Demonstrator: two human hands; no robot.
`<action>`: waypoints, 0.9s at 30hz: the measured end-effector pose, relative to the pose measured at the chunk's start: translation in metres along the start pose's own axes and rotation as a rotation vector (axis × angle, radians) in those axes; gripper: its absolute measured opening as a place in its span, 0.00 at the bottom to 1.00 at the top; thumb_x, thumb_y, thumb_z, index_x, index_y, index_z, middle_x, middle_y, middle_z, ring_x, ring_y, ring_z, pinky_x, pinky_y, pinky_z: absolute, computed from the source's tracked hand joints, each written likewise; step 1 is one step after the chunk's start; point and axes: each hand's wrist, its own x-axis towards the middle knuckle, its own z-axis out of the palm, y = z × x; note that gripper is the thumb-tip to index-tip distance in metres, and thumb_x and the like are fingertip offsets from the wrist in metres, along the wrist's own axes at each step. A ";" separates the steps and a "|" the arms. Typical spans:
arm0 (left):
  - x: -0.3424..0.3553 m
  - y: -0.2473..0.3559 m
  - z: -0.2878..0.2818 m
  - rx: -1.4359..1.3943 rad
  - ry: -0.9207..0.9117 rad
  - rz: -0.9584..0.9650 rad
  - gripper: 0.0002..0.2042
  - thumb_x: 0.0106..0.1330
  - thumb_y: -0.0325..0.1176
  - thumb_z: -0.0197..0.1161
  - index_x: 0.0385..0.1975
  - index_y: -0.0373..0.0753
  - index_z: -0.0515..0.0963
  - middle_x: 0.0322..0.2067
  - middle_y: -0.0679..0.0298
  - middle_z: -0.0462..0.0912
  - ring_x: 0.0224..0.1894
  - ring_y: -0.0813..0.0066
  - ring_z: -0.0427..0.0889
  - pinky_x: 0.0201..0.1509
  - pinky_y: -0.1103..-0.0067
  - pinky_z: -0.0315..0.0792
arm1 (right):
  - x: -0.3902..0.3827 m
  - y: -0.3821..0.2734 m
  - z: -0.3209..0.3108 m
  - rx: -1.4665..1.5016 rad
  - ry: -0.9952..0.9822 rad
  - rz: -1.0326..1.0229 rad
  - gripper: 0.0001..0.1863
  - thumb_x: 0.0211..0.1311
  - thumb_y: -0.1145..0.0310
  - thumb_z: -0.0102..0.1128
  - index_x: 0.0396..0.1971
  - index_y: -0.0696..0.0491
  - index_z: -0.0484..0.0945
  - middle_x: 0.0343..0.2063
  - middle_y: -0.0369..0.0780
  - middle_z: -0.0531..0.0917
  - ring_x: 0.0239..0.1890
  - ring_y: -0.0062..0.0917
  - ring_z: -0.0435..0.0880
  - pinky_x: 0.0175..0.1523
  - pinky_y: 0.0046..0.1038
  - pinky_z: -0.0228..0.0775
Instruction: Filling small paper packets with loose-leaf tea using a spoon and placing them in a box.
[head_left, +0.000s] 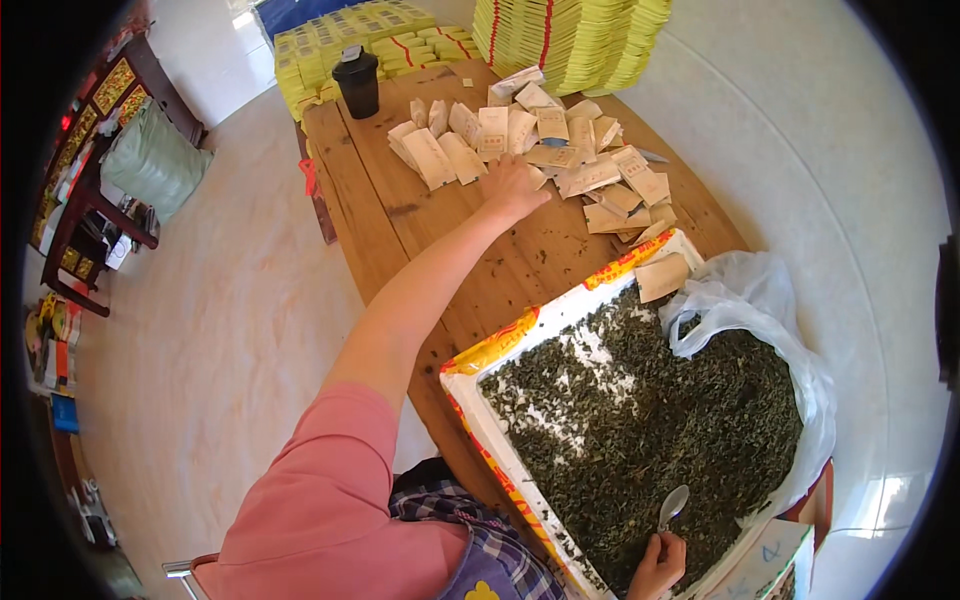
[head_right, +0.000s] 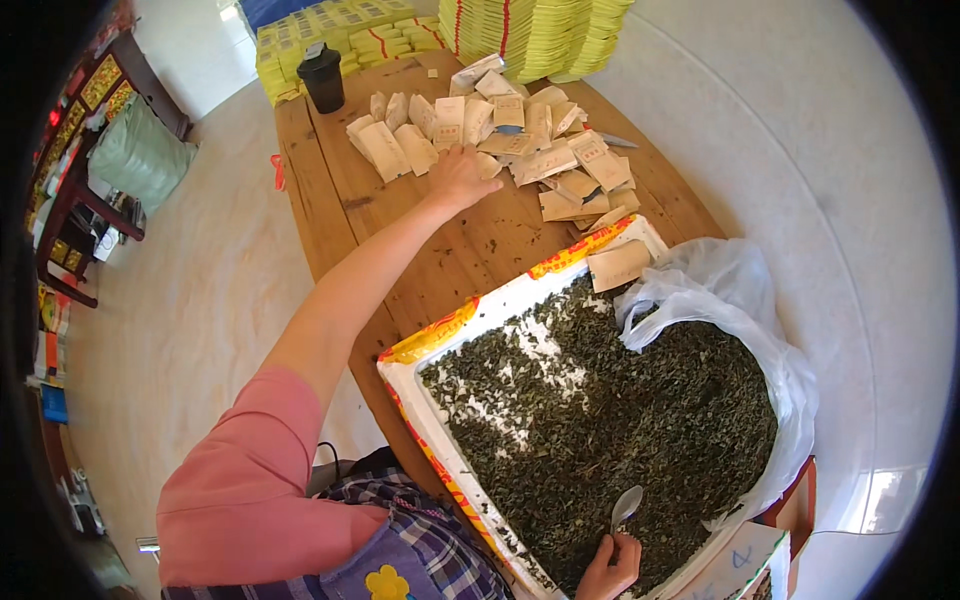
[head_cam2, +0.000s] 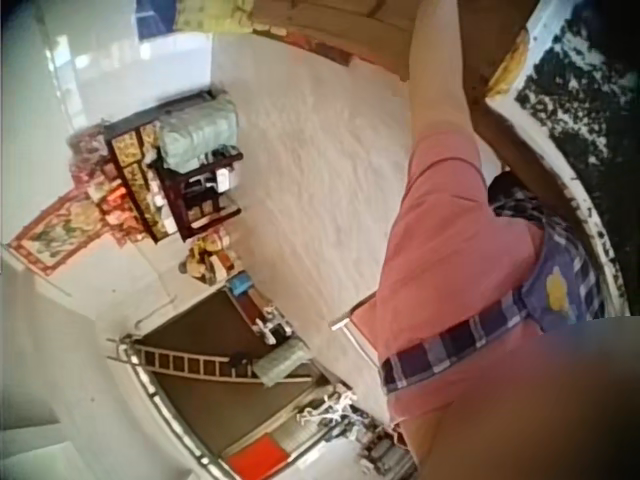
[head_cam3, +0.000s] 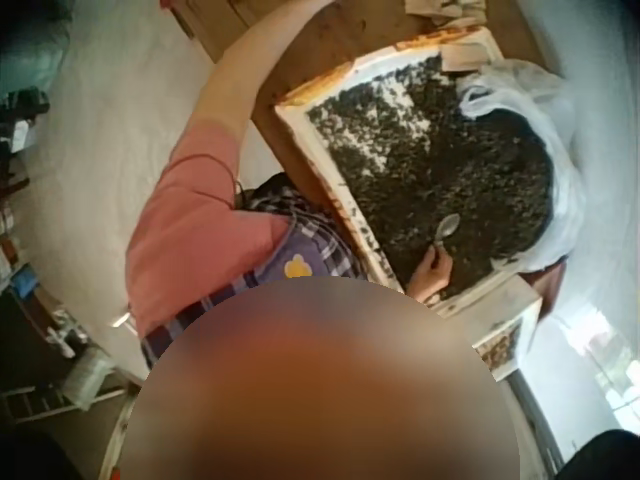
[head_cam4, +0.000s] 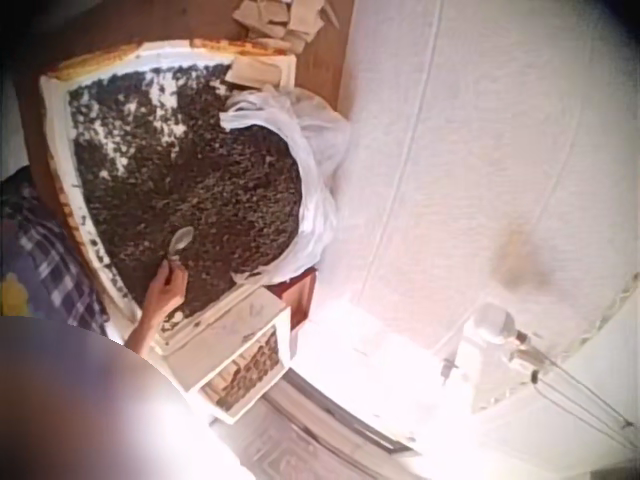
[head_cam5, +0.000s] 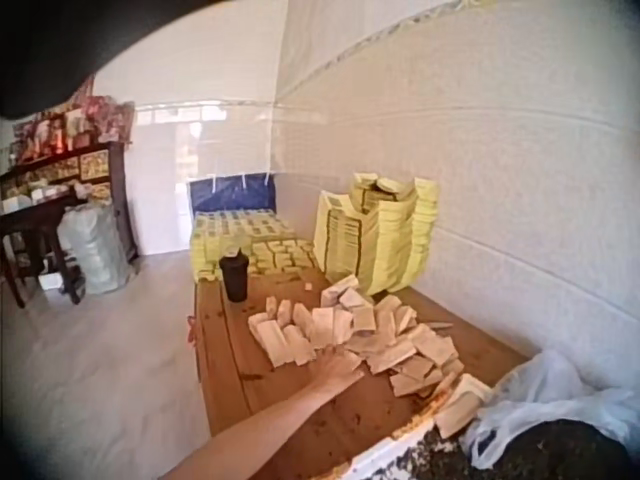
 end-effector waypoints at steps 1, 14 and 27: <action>0.007 -0.002 0.003 -0.003 -0.001 0.000 0.38 0.50 0.52 0.71 0.56 0.30 0.69 0.53 0.53 0.75 0.58 0.55 0.72 0.57 0.63 0.71 | 0.000 0.002 0.001 0.021 0.024 0.007 0.08 0.63 0.71 0.61 0.38 0.60 0.82 0.32 0.47 0.83 0.32 0.38 0.82 0.38 0.34 0.75; -0.022 -0.028 -0.006 -0.904 -0.246 0.107 0.32 0.52 0.40 0.72 0.57 0.34 0.72 0.45 0.62 0.79 0.46 0.74 0.78 0.48 0.76 0.72 | 0.001 -0.001 -0.001 0.469 0.180 0.516 0.02 0.61 0.78 0.59 0.33 0.59 0.78 0.26 0.34 0.79 0.26 0.14 0.73 0.33 0.17 0.67; -0.189 0.119 -0.046 -0.671 -0.770 0.837 0.32 0.51 0.25 0.67 0.60 0.34 0.67 0.58 0.59 0.72 0.61 0.69 0.71 0.64 0.75 0.64 | 0.025 0.029 -0.050 0.096 0.331 0.050 0.04 0.57 0.81 0.59 0.33 0.58 0.77 0.30 0.45 0.80 0.31 0.39 0.80 0.36 0.30 0.71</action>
